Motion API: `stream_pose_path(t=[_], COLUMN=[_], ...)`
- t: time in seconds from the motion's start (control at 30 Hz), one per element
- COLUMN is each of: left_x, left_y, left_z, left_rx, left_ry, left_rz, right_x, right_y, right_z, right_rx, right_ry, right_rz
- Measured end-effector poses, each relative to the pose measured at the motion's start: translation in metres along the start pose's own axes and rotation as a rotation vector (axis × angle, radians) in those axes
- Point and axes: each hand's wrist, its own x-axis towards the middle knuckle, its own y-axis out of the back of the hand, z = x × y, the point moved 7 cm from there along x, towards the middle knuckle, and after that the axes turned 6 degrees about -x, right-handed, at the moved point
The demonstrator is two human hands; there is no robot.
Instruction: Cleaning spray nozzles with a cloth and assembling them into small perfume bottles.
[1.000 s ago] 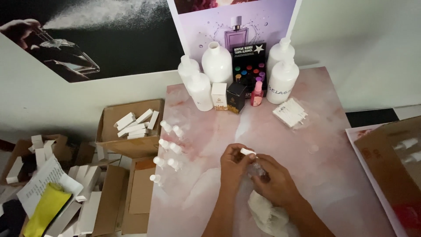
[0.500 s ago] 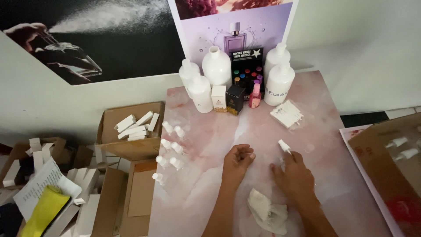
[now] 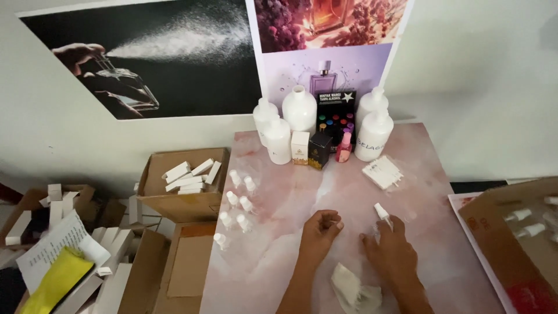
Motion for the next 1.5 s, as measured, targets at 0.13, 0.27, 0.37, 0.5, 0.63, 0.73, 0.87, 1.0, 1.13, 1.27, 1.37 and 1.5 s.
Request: stream_pose_path(t=[0.13,0.27,0.37,0.5,0.63,0.73,0.87,1.0,1.13,1.27,1.37,1.5], left_x=[-0.004,-0.014,-0.023,-0.028,-0.025,-0.018,-0.007,-0.008,-0.014,-0.008,0.002,0.001], left_y=[0.001,-0.012,-0.027,-0.032,-0.028,-0.017,0.004,0.011,0.010,0.010,0.012,0.016], left_z=[0.003,0.014,0.017,0.005,0.006,-0.002,-0.001,0.005,0.009,0.000,-0.014,-0.013], left_rx=[-0.016,-0.160,-0.203,-0.017,-0.009,-0.253,-0.448,-0.524,-0.475,-0.393,-0.394,-0.386], left_ry=[0.013,-0.090,-0.122,0.006,0.149,0.210,0.090,0.051,0.096,0.038,0.004,0.046], left_rz=[0.008,-0.161,-0.322,-0.362,-0.259,-0.144,-0.034,0.003,-0.002,-0.034,-0.015,0.017], right_x=[0.010,-0.016,-0.022,-0.015,-0.025,-0.027,-0.062,-0.035,-0.022,-0.020,-0.004,0.006], right_y=[-0.013,0.006,-0.013,-0.038,-0.023,-0.009,0.002,-0.102,-0.111,-0.047,-0.022,-0.005], right_z=[0.005,-0.025,-0.036,-0.039,-0.041,-0.031,-0.029,0.025,0.023,-0.010,-0.033,-0.057], right_rx=[0.028,0.661,0.908,1.023,1.000,0.637,0.067,-0.206,-0.098,0.525,0.681,0.825], right_ry=[0.103,0.385,0.334,0.463,0.349,0.552,0.224,0.514,0.720,0.429,0.490,0.391], right_rz=[0.165,0.356,0.240,0.234,-0.010,0.237,-0.198,-0.239,0.012,-0.007,0.159,0.159])
